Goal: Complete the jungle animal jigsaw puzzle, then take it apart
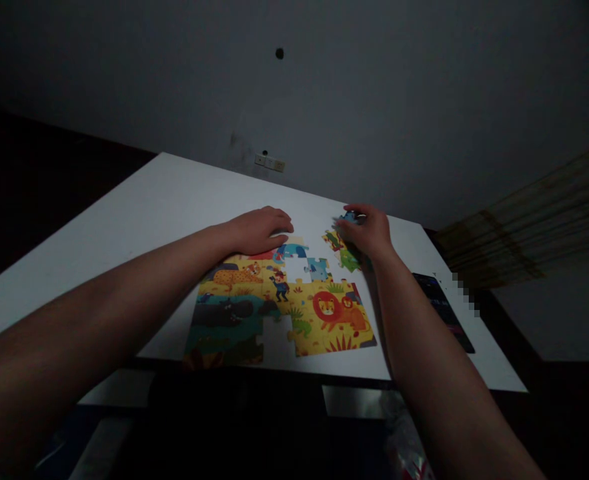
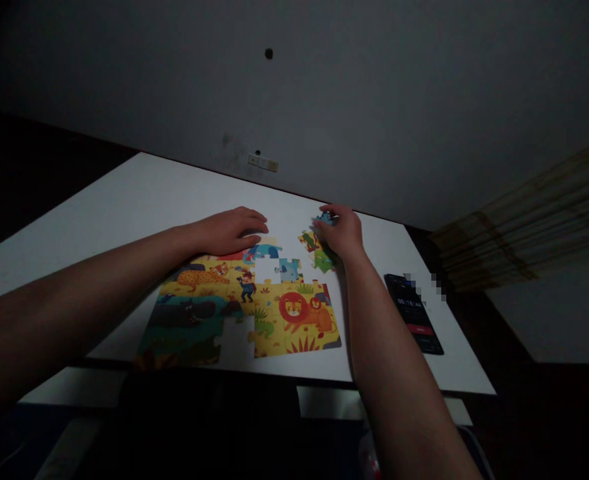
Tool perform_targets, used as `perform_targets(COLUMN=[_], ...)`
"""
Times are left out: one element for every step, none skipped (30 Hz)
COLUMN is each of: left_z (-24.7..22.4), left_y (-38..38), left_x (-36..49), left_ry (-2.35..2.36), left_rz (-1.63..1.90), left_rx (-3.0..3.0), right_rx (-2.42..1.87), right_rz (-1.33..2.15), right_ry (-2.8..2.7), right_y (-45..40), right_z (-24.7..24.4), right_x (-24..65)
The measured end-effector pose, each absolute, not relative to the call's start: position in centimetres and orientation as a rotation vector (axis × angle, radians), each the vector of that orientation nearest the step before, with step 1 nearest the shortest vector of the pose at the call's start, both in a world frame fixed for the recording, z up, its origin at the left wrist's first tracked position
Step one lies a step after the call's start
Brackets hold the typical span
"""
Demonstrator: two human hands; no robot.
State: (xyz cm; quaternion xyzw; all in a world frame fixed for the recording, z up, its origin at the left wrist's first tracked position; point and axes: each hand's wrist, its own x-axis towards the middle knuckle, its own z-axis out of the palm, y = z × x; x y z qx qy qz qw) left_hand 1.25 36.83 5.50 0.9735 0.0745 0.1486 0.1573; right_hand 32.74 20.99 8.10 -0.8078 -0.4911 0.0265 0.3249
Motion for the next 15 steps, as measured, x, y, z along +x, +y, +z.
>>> perform_targets(left_z=[5.5, 5.6, 5.7, 5.7, 5.8, 5.8, 5.9, 5.9, 5.9, 5.9, 5.9, 5.9, 6.0, 6.0, 6.0], left_y=[36.8, 36.7, 36.6, 36.6, 36.5, 36.5, 36.4, 36.4, 36.4, 36.4, 36.4, 36.4, 36.3, 36.3, 36.3], left_x=[1.2, 1.2, 1.2, 1.2, 1.2, 1.2, 1.3, 1.3, 1.3, 1.3, 1.4, 1.4, 1.4, 1.4, 1.4], left_ry=[0.215, 0.218, 0.221, 0.223, 0.225, 0.227, 0.226, 0.223, 0.219, 0.218, 0.219, 0.222, 0.229, 0.236, 0.242], left_rz=[0.424, 0.422, 0.42, 0.414, 0.409, 0.406, 0.405, 0.406, 0.407, 0.411, 0.413, 0.412, 0.409, 0.407, 0.404], left_rx=[2.785, 2.786, 2.787, 2.79, 2.794, 2.797, 2.801, 2.805, 2.808, 2.81, 2.81, 2.81, 2.807, 2.803, 2.798], right_rx=[-2.049, -1.972, -1.891, -1.812, -1.738, -1.674, -1.62, -1.579, -1.551, -1.533, -1.522, -1.511, -1.501, -1.49, -1.48], right_rz=[0.107, 0.16, 0.231, 0.319, 0.419, 0.523, 0.625, 0.717, 0.794, 0.858, 0.913, 0.964, 1.01, 1.053, 1.092], right_ry=[-1.277, -1.264, -1.25, -1.235, -1.223, -1.219, -1.222, -1.231, -1.243, -1.254, -1.263, -1.27, -1.277, -1.285, -1.294], right_y=[21.0, 21.1, 21.1, 21.1, 21.1, 21.0, 20.9, 20.7, 20.5, 20.3, 20.1, 19.9, 19.7, 19.6, 19.6], right_z=[8.2, 8.2, 8.2, 8.3, 8.3, 8.4, 8.5, 8.7, 8.9, 9.1, 9.3, 9.5, 9.7, 9.8, 9.9], right_x=[32.4, 32.1, 31.6, 31.1, 30.6, 30.0, 29.5, 28.9, 28.3, 27.8, 27.4, 27.0, 26.6, 26.4, 26.2])
